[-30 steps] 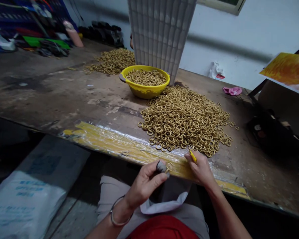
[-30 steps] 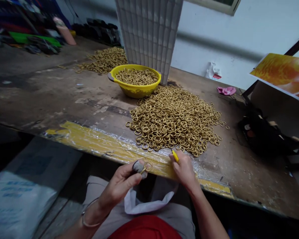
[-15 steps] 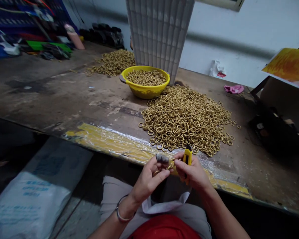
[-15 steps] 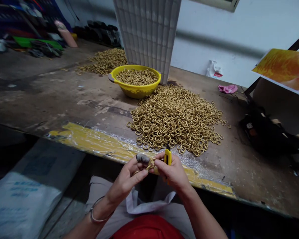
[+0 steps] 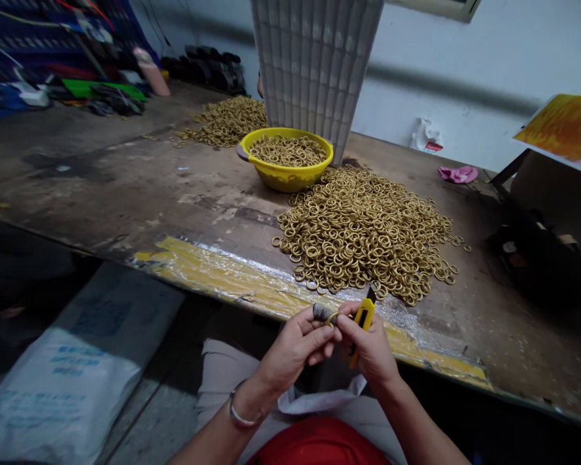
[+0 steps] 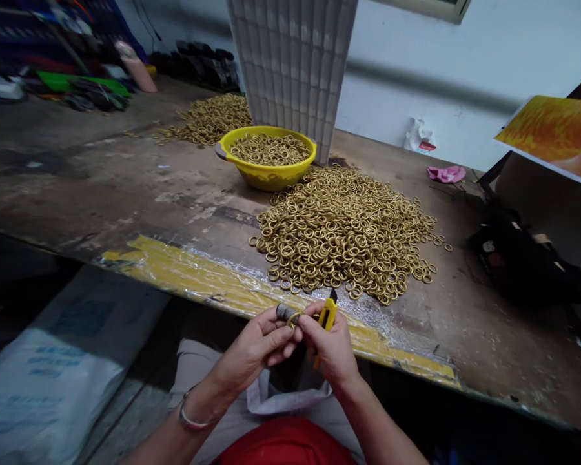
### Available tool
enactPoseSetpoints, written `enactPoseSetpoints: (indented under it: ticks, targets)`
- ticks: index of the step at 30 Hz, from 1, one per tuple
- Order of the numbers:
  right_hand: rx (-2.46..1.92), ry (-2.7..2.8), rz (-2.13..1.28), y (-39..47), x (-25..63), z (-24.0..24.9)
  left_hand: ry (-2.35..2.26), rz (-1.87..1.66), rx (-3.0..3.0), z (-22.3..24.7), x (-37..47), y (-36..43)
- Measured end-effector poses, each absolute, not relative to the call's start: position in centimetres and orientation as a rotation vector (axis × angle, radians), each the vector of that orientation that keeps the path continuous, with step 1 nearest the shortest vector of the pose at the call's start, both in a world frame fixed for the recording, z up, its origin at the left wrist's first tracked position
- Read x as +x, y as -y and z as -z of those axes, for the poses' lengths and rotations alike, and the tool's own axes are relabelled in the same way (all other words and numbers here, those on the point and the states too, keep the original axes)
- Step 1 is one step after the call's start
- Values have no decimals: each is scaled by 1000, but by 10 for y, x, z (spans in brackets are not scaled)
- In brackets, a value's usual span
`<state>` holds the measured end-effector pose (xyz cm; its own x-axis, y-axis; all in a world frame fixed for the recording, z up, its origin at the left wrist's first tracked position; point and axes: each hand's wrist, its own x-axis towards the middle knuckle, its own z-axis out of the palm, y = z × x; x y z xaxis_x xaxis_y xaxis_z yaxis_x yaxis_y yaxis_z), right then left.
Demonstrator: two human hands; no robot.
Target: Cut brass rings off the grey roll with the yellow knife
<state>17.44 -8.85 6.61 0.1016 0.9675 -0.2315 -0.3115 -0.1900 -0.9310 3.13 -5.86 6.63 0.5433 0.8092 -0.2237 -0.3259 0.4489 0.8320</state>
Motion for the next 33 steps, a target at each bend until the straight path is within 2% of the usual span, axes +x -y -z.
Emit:
enactPoseSetpoints:
  ticks: [4, 10, 14, 26, 33]
  targets:
    - [-1275, 963, -1308, 90, 180, -70, -642, -752, 797, -72, 31, 60]
    - [-1491, 1874, -529, 93, 195, -82, -739, -785, 930, -66, 26, 58]
    - [-1664, 2118, -279, 94, 200, -82, -777, -791, 1034, -65, 23, 55]
    - [-1717, 2203, -114, 86, 201, -78, -810, -797, 1188, -70, 21, 53]
    - [-2269, 1907, 64, 64, 257, -69, -565, -778, 941, -71, 6, 65]
